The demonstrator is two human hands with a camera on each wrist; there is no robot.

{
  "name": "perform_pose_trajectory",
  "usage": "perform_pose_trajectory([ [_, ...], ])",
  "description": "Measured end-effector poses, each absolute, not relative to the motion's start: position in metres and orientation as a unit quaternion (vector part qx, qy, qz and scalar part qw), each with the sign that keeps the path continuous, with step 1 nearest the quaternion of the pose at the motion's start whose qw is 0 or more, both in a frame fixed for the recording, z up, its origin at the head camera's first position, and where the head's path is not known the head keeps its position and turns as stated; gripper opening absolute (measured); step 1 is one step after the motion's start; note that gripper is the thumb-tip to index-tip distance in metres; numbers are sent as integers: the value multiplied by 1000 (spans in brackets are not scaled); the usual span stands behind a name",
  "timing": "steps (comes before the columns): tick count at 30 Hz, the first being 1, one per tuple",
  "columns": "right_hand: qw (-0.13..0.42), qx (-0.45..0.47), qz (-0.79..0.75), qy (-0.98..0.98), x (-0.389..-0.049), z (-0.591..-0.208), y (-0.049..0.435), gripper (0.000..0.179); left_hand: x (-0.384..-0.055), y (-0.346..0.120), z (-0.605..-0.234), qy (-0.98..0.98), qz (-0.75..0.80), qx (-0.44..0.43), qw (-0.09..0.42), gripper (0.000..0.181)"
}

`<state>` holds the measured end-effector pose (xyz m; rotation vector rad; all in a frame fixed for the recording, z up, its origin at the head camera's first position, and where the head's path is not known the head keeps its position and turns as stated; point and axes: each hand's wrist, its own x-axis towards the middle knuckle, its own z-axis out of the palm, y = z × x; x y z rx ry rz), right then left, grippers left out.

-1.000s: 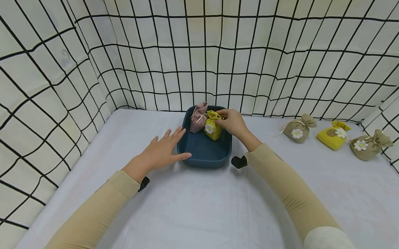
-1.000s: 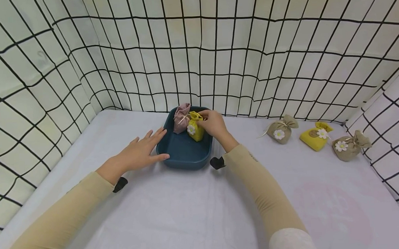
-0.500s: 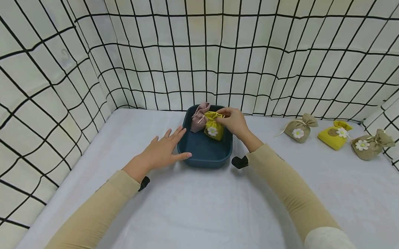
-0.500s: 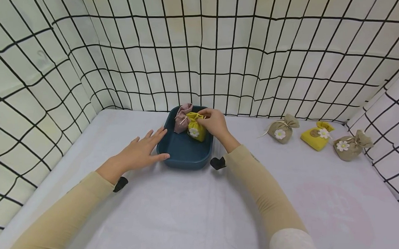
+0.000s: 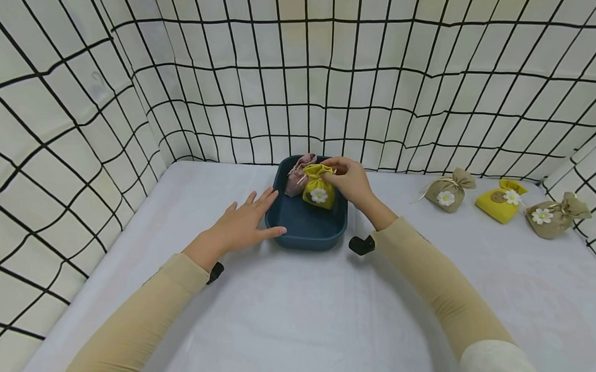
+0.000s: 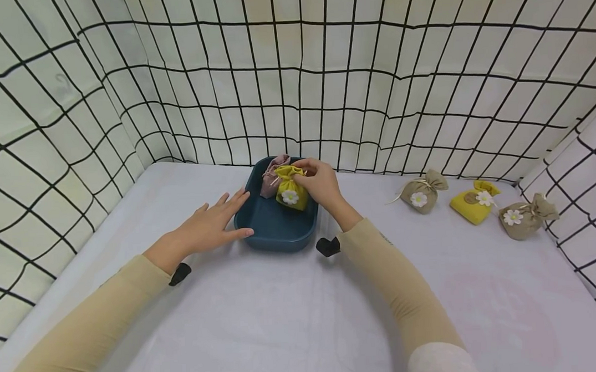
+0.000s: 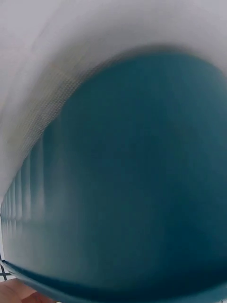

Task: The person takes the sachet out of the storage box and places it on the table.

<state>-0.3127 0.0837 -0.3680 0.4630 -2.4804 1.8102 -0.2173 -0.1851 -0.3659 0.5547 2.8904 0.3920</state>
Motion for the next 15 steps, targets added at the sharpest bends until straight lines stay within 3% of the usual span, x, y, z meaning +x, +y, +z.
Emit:
perform_pose_trajectory([
  [15, -2, 173, 624, -762, -300, -351, 94, 27, -218, -185, -366, 970, 132, 185, 90, 99],
])
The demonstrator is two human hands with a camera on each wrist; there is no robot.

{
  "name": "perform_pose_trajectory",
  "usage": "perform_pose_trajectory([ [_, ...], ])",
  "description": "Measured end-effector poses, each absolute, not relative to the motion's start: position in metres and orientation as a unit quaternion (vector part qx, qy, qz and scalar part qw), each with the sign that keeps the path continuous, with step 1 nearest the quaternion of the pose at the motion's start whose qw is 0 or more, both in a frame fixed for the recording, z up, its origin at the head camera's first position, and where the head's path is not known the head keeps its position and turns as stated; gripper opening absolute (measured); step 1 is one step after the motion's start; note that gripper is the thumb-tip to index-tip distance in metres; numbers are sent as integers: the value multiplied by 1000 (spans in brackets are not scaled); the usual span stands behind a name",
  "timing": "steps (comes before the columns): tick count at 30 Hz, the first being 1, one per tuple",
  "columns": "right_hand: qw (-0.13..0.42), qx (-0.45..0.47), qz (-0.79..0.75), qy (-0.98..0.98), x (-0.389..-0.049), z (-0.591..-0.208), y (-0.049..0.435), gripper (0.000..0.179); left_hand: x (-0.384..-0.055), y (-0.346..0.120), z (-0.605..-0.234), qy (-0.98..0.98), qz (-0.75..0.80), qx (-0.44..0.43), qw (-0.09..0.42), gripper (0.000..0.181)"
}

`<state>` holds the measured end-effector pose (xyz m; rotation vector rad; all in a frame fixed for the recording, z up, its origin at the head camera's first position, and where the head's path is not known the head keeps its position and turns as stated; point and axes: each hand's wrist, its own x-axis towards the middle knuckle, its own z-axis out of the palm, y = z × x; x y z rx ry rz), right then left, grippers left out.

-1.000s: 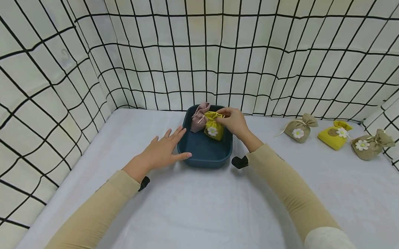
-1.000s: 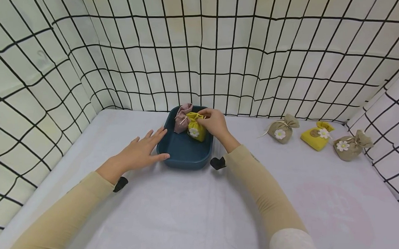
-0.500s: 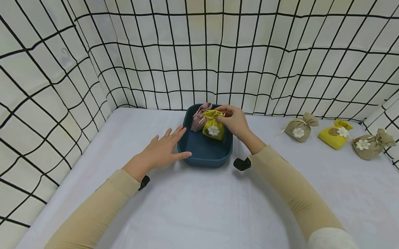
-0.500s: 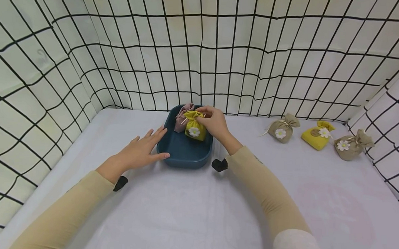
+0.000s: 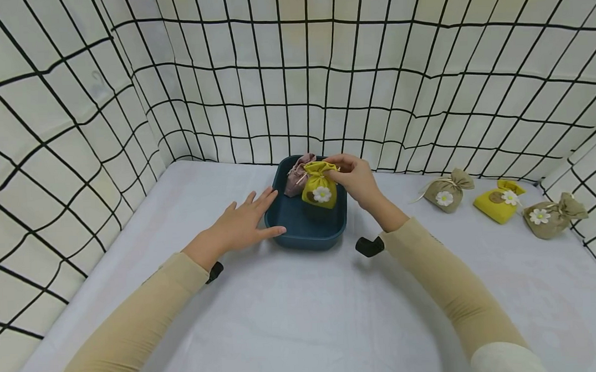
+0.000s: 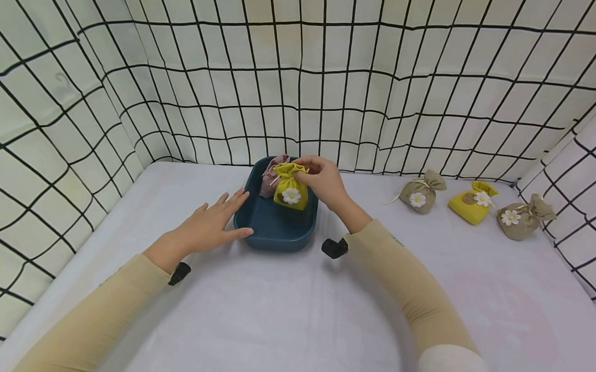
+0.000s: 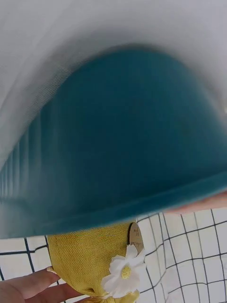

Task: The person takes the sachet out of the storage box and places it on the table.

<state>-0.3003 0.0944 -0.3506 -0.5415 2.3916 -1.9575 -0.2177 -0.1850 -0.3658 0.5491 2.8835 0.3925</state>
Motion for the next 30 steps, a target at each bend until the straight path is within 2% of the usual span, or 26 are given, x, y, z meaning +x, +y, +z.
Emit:
perform_pose_trajectory([
  [7, 24, -174, -642, 747, -293, -345, 95, 27, -219, -185, -367, 969, 137, 186, 89, 100],
  [30, 49, -156, -651, 742, -262, -337, 113, 29, -218, -186, -369, 969, 136, 190, 82, 101],
])
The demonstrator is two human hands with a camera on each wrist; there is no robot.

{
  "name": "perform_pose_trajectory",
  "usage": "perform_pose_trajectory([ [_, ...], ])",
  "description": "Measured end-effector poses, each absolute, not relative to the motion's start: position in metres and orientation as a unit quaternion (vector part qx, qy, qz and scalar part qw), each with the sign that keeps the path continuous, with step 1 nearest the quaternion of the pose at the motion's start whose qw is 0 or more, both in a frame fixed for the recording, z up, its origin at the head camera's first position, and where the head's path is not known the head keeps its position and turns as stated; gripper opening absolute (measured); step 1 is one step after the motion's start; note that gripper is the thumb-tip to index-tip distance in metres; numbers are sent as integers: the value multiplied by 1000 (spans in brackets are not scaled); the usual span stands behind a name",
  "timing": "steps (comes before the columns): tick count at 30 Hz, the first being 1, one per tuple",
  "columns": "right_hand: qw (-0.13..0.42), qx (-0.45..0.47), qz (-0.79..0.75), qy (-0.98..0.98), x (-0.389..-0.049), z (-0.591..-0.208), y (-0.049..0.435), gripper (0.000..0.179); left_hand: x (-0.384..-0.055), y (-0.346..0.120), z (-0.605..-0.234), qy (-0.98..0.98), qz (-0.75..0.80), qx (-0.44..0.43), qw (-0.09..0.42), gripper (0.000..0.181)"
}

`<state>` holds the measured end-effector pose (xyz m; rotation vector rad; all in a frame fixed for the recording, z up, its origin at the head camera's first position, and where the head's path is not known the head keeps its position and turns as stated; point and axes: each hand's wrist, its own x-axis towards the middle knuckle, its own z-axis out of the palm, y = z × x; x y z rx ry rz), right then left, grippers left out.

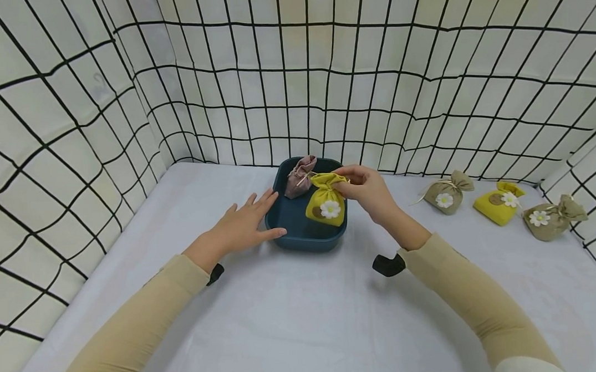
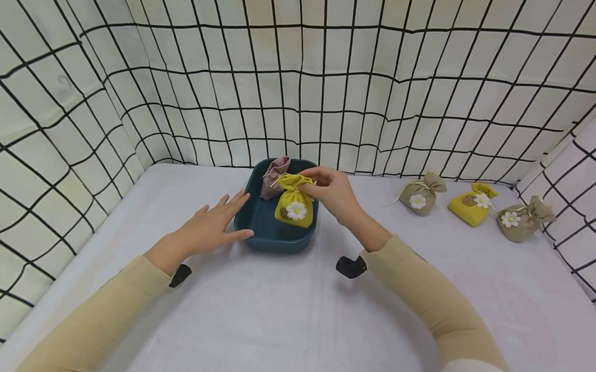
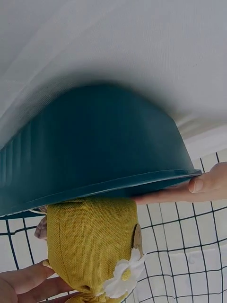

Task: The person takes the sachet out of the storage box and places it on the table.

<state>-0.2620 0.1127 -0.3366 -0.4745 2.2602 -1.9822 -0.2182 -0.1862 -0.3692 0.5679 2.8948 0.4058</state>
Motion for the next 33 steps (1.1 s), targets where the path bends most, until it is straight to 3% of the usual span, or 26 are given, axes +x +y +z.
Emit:
perform_pose_trajectory([
  [20, 47, -154, -671, 724, -249, -328, 142, 32, -216, -184, -365, 970, 130, 186, 82, 99],
  [33, 36, -140, -681, 718, -240, -322, 165, 22, -217, -183, -367, 975, 97, 190, 66, 97],
])
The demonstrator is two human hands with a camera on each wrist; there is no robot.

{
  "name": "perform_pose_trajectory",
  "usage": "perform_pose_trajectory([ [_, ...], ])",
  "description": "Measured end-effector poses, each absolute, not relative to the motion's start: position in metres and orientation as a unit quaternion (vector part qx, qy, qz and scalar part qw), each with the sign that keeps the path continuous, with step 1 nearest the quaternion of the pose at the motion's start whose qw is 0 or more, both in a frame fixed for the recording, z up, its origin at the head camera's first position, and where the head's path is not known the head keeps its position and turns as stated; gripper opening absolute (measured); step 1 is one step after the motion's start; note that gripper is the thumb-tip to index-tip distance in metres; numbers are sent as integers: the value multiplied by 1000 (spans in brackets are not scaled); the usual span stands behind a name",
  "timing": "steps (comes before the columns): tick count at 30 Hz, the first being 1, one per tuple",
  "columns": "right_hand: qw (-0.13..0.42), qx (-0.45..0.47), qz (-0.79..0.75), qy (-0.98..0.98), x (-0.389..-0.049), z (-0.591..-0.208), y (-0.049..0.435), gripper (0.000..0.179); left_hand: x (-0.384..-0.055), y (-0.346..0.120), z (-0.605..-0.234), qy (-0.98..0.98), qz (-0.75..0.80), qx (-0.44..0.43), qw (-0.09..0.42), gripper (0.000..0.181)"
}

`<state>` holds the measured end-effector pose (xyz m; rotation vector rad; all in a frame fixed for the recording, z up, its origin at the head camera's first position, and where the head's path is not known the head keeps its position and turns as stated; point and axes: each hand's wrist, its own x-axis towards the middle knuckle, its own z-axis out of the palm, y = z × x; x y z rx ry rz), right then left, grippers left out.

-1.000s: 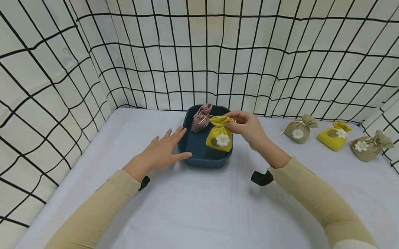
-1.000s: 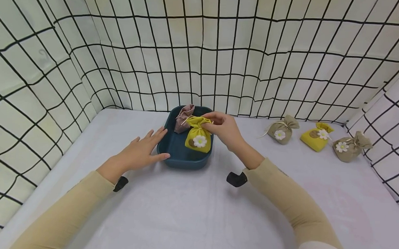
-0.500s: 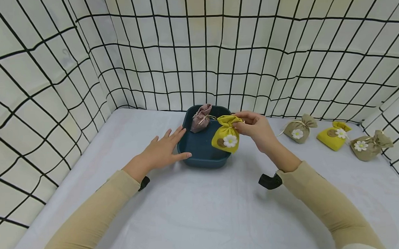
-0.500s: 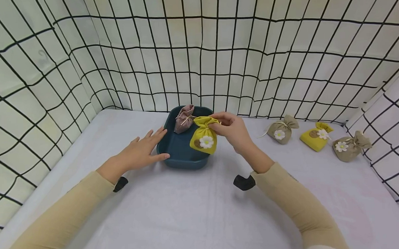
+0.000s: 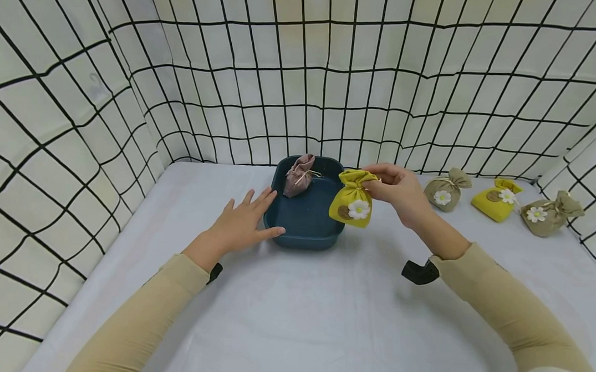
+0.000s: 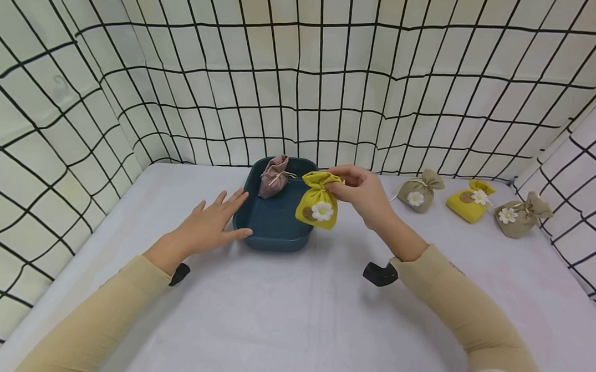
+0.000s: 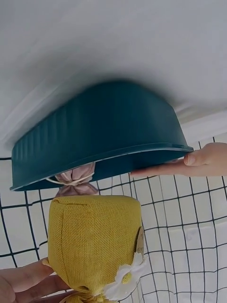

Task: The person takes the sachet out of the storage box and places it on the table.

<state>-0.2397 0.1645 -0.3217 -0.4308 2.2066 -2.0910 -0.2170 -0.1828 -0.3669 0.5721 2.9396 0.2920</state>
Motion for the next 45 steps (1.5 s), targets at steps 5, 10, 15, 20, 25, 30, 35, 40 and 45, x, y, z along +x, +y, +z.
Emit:
perform_pose_trajectory([
  [5, 27, -143, -682, 717, -235, -319, 174, 20, -217, -183, -369, 977, 72, 196, 51, 95],
  [10, 20, -142, -700, 700, -232, -320, 183, 24, -216, -182, -368, 977, 54, 203, 38, 96],
  [15, 13, -132, -707, 694, -231, -324, 193, 26, -216, -182, -369, 977, 46, 203, 37, 95],
  [20, 7, -118, -708, 697, -233, -329, 202, 24, -216, -183, -371, 977, 48, 204, 36, 96],
  [25, 3, -116, -707, 697, -233, -331, 213, 23, -216, -185, -372, 977, 50, 203, 36, 97],
  [30, 9, -105, -718, 688, -230, -336, 227, 26, -215, -184, -371, 976, 60, 207, 32, 97],
  [35, 13, -99, -726, 681, -225, -345, 240, 28, -215, -184, -372, 975, 66, 208, 33, 97],
  [40, 17, -102, -725, 681, -223, -353, 252, 28, -215, -184, -371, 976, 66, 206, 37, 96],
  [45, 25, -97, -736, 670, -222, -359, 266, 29, -215, -183, -369, 976, 68, 203, 42, 95],
])
